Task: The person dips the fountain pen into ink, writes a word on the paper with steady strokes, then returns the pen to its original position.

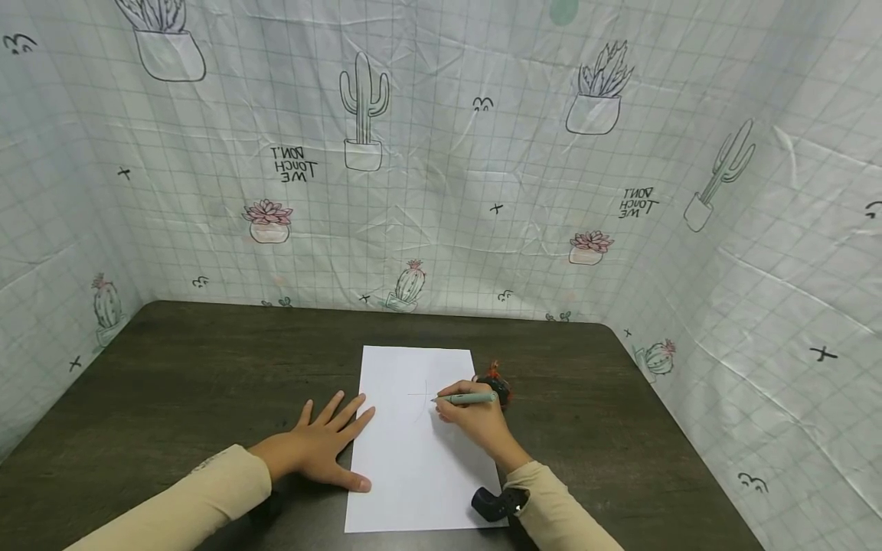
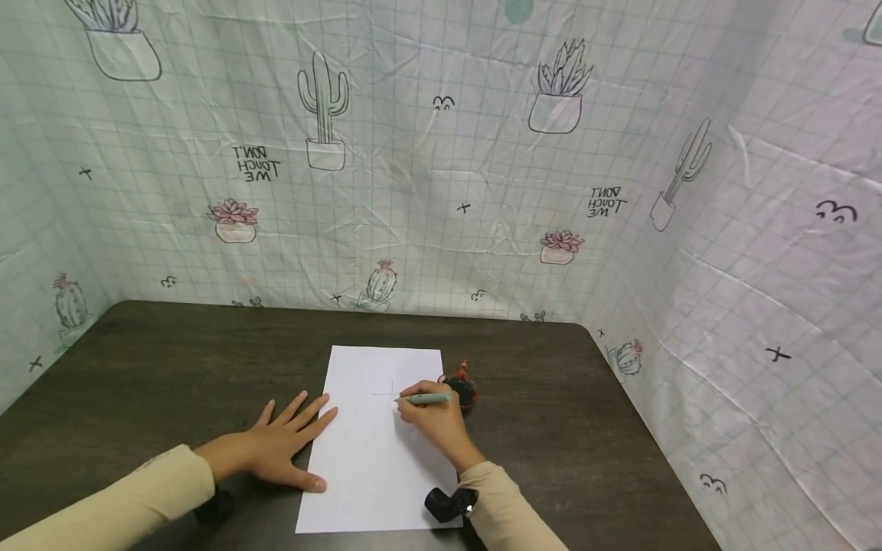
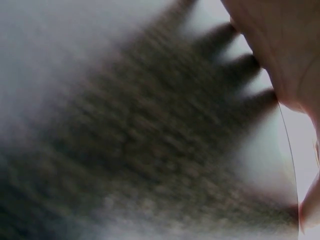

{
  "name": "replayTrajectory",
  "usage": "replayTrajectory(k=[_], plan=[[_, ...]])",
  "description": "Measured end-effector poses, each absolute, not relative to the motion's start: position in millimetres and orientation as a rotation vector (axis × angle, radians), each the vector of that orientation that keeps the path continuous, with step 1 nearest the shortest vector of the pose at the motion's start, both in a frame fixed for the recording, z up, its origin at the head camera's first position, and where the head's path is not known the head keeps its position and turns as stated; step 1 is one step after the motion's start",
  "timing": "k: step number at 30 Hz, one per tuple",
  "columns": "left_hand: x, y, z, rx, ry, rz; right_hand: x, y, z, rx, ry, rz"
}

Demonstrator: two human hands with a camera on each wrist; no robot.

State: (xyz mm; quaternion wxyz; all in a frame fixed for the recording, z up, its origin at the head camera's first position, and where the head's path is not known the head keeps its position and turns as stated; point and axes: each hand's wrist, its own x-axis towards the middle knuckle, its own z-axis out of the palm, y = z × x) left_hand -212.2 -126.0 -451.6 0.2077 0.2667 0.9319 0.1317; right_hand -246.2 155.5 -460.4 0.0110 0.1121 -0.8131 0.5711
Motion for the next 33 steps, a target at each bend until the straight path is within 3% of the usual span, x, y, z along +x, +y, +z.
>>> replayTrajectory(k=[13, 33], plan=[[-210, -126, -449, 0.736, 2.590, 0.367, -256, 148, -467, 0.367, -2.582, 1.467], [-211, -126, -450, 0.736, 2.603, 0.362, -258, 145, -470, 0.388, -2.590, 1.421]])
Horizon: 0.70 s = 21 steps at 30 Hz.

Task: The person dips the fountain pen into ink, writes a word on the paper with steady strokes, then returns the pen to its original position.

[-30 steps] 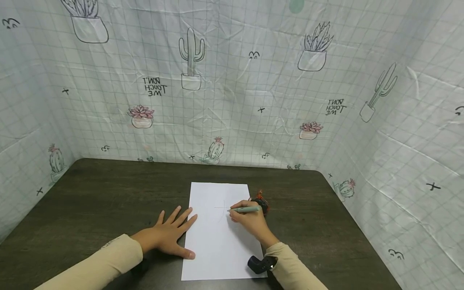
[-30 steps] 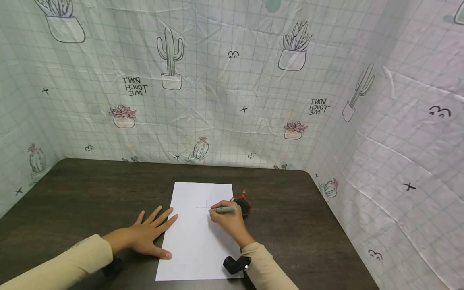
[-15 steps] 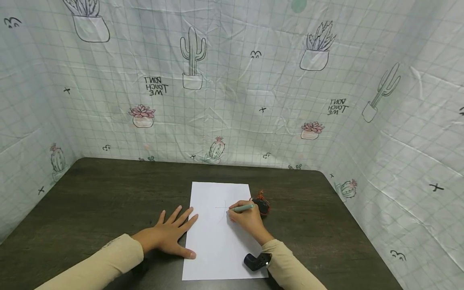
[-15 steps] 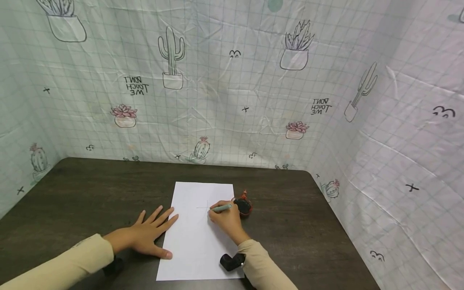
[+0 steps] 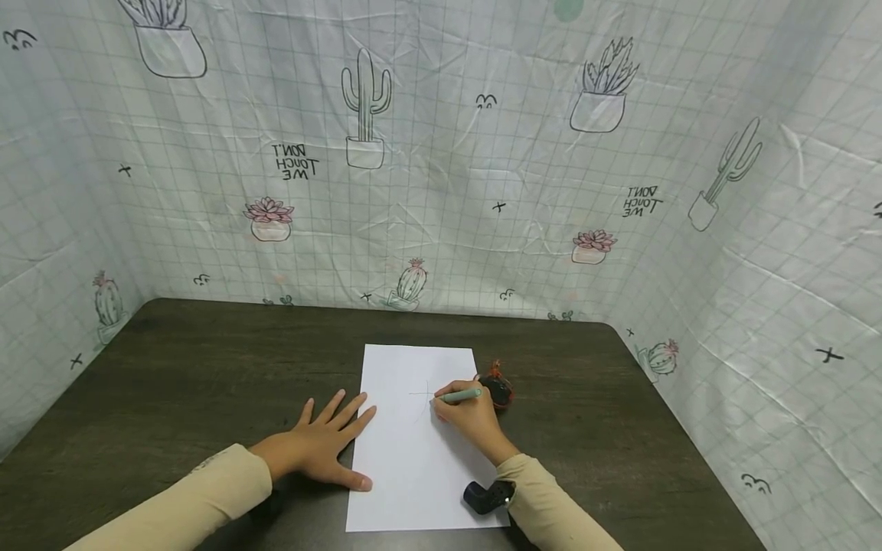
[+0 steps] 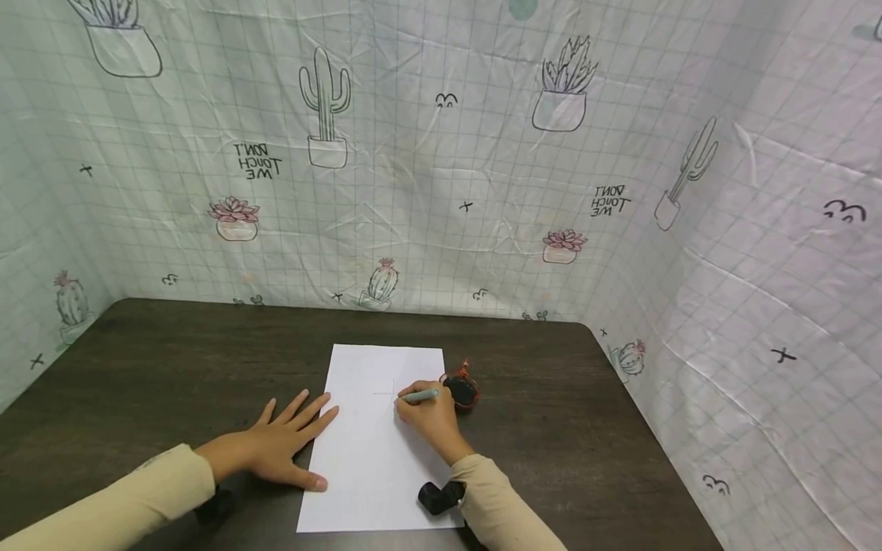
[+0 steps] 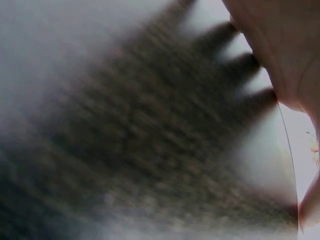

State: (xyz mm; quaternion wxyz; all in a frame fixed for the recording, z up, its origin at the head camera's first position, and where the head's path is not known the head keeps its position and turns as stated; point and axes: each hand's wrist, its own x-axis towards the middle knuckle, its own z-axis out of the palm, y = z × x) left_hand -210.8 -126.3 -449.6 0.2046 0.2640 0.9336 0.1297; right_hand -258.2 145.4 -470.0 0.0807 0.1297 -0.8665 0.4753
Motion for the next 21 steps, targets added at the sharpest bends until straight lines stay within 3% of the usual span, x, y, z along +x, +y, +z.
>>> replayTrajectory(k=[21], plan=[[-211, -126, -447, 0.735, 2.607, 0.360, -244, 156, -467, 0.399, -2.637, 1.271]])
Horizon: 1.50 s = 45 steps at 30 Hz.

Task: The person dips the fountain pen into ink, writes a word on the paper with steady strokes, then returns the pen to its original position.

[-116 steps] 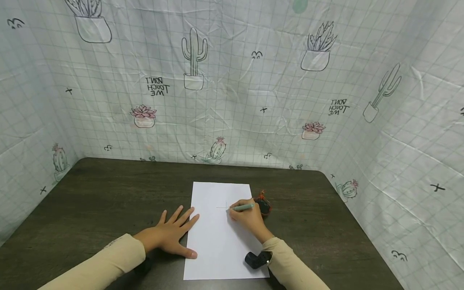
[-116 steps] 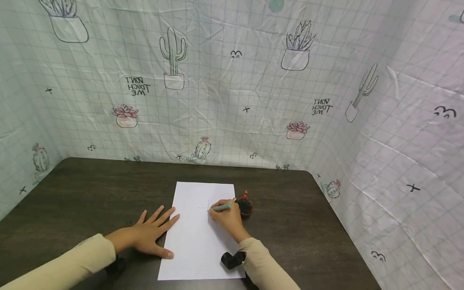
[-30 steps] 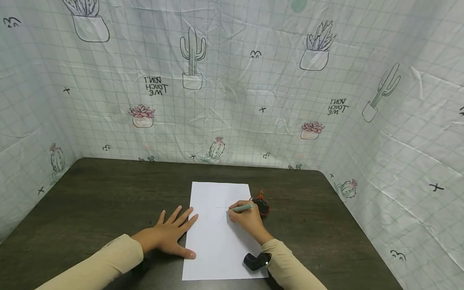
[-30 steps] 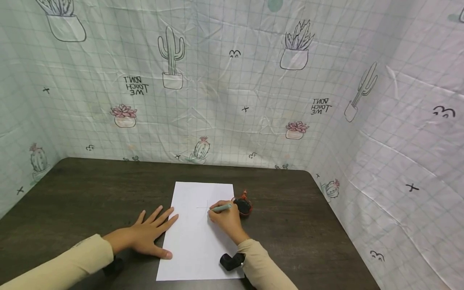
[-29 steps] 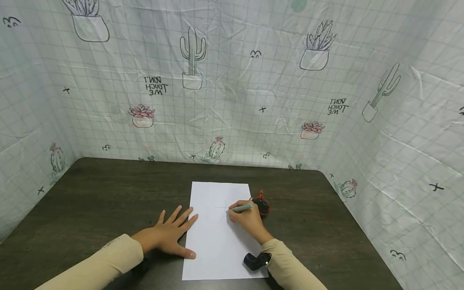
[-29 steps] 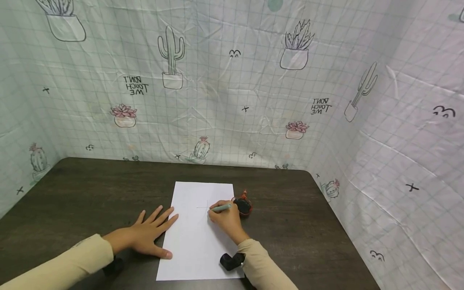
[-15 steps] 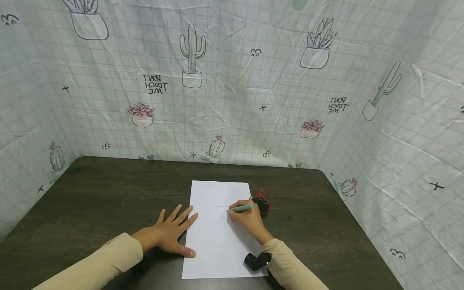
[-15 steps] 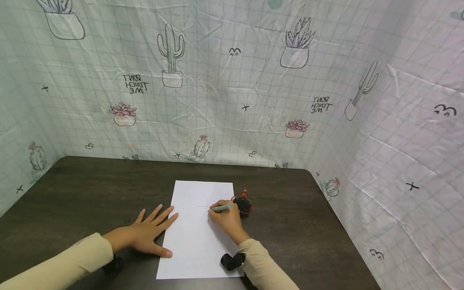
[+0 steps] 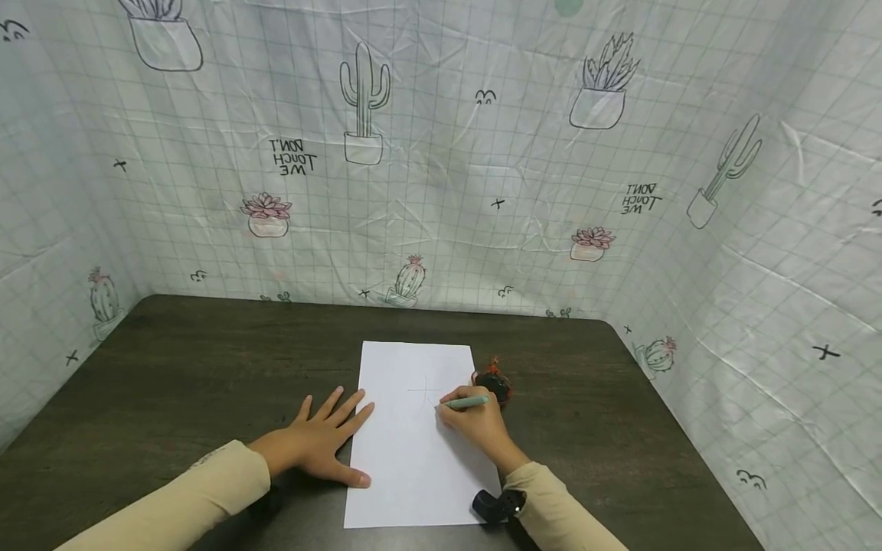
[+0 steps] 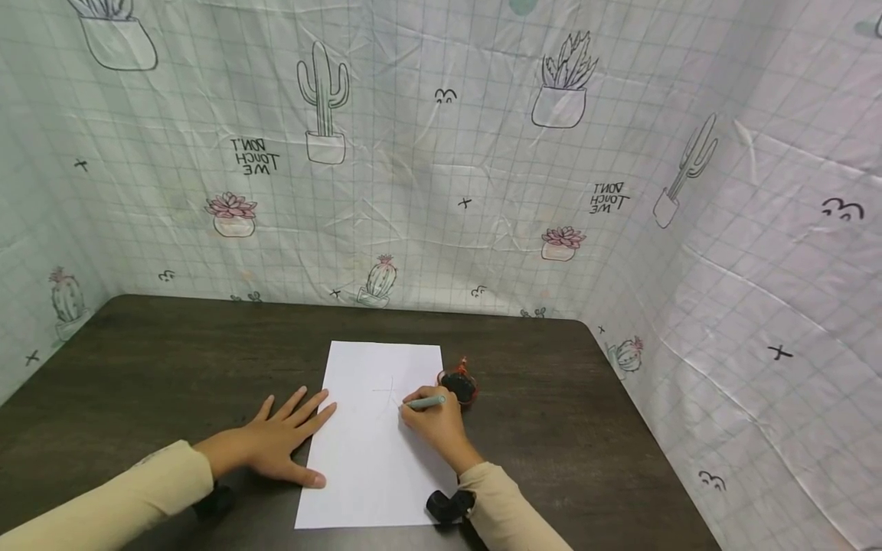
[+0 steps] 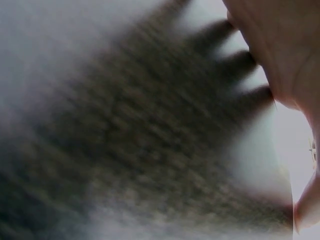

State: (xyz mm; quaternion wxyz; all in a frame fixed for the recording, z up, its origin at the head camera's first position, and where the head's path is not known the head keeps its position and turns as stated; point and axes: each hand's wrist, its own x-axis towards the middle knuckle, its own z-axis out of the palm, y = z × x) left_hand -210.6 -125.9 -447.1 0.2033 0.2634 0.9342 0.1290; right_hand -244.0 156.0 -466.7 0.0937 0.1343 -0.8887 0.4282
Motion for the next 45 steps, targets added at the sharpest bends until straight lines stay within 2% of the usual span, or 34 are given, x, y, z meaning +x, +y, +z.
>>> replayTrajectory(k=[45], plan=[[-208, -124, -445, 0.746, 2.597, 0.373, -217, 180, -457, 0.320, -2.654, 1.409]])
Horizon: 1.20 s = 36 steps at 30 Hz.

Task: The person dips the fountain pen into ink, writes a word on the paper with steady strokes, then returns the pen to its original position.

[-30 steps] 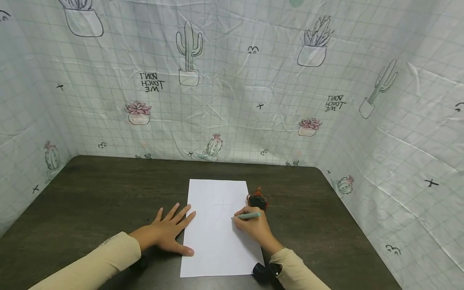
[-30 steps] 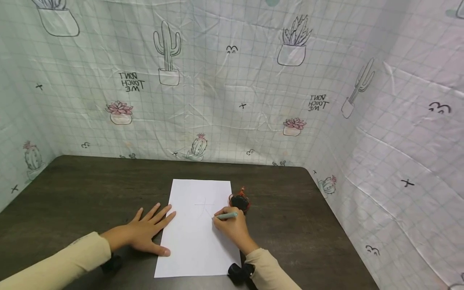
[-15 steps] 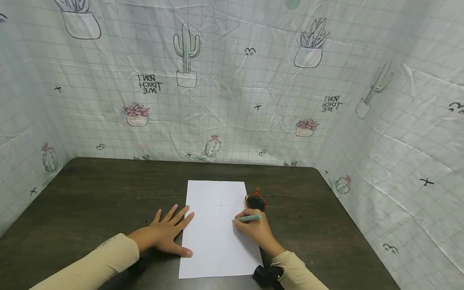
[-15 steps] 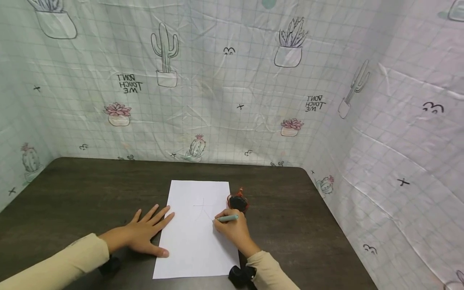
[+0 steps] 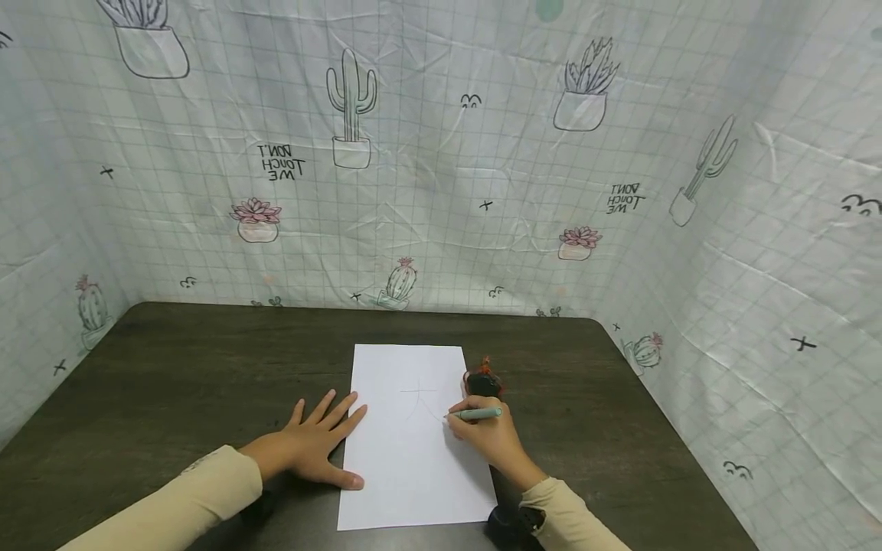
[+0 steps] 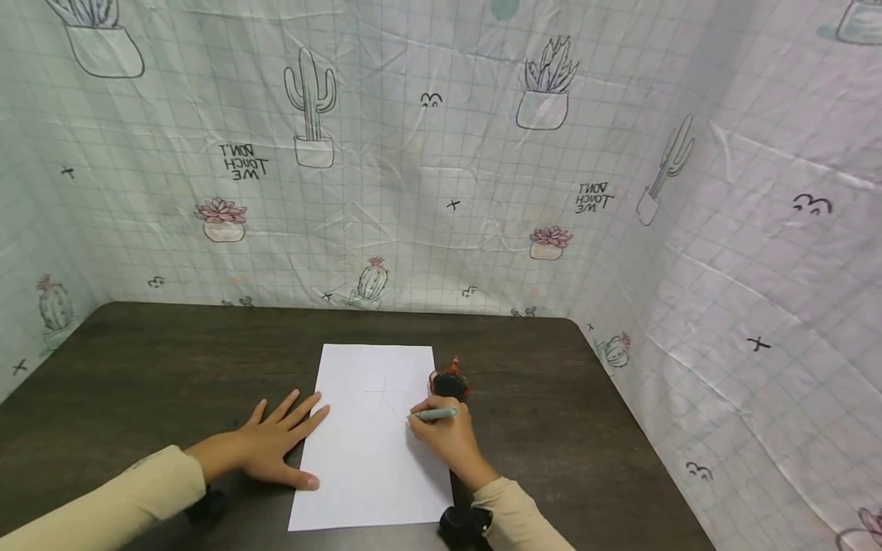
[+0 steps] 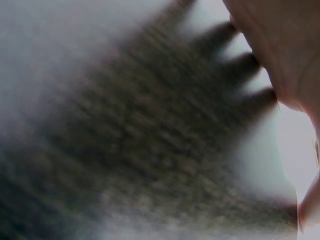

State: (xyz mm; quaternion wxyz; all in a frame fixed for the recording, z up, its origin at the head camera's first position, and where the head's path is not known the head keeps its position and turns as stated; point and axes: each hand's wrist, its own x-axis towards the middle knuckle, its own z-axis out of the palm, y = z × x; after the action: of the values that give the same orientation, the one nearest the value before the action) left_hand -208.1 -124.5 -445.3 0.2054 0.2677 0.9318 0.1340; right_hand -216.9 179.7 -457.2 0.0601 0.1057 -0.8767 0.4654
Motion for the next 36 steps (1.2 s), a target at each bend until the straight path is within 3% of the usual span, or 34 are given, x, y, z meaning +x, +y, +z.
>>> replayTrajectory(k=[11, 20, 36], plan=[[-207, -125, -446, 0.754, 2.596, 0.386, -220, 184, -450, 0.304, -2.606, 1.502], [-211, -125, -451, 0.750, 2.605, 0.369, -211, 172, -413, 0.321, -2.564, 1.581], [-213, -125, -454, 0.740, 2.598, 0.371, -255, 219, -420, 0.113, -2.405, 1.793]])
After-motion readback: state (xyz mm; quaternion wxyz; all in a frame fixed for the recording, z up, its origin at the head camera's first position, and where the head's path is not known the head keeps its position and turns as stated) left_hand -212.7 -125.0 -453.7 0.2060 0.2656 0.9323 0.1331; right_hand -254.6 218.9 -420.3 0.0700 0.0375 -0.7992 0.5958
